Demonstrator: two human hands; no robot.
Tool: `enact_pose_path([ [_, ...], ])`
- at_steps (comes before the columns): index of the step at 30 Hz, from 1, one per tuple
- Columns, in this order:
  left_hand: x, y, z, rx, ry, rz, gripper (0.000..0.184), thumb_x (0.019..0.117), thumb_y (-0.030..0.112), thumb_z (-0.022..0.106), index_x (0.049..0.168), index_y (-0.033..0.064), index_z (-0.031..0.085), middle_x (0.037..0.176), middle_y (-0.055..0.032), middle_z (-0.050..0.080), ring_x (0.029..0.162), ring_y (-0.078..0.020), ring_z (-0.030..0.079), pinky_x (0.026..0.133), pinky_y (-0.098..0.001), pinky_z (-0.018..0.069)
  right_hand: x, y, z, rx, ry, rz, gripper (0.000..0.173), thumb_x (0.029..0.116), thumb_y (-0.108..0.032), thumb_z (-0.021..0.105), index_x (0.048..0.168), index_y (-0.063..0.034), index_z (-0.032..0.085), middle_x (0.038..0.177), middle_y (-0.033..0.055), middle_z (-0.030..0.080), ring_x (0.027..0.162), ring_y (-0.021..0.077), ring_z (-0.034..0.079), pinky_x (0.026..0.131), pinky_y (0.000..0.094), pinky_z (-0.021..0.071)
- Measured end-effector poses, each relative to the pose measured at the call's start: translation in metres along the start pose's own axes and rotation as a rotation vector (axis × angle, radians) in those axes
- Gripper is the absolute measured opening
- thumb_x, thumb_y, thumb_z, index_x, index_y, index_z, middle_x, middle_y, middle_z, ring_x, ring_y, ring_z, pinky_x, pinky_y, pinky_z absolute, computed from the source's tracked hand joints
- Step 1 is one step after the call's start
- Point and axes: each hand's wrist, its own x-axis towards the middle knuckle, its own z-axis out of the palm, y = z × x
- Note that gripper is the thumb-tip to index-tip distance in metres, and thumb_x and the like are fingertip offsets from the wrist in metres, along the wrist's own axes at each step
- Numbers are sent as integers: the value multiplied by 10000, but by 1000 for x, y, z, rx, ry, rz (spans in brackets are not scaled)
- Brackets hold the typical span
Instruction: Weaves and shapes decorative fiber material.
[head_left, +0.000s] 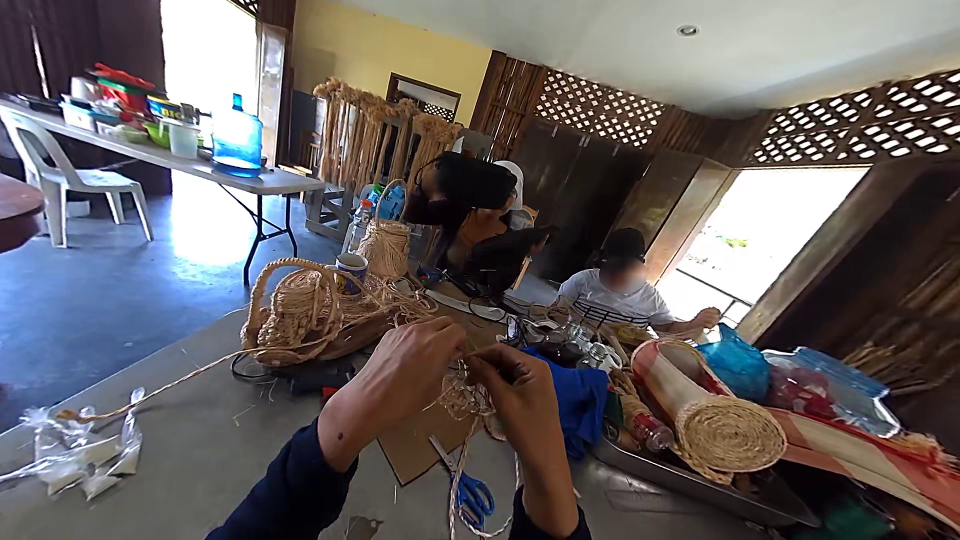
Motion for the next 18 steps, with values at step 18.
enact_pose_path([
  [18,-4,1,1,-9,34,53,125,943,2,594,935,8,718,842,-128,703,780,-273,709,715,-437,581,-1,0,7,-18,20,64,123,913,-112,652,835,-66,735,693,-54,674,600,-30,600,553,145,481],
])
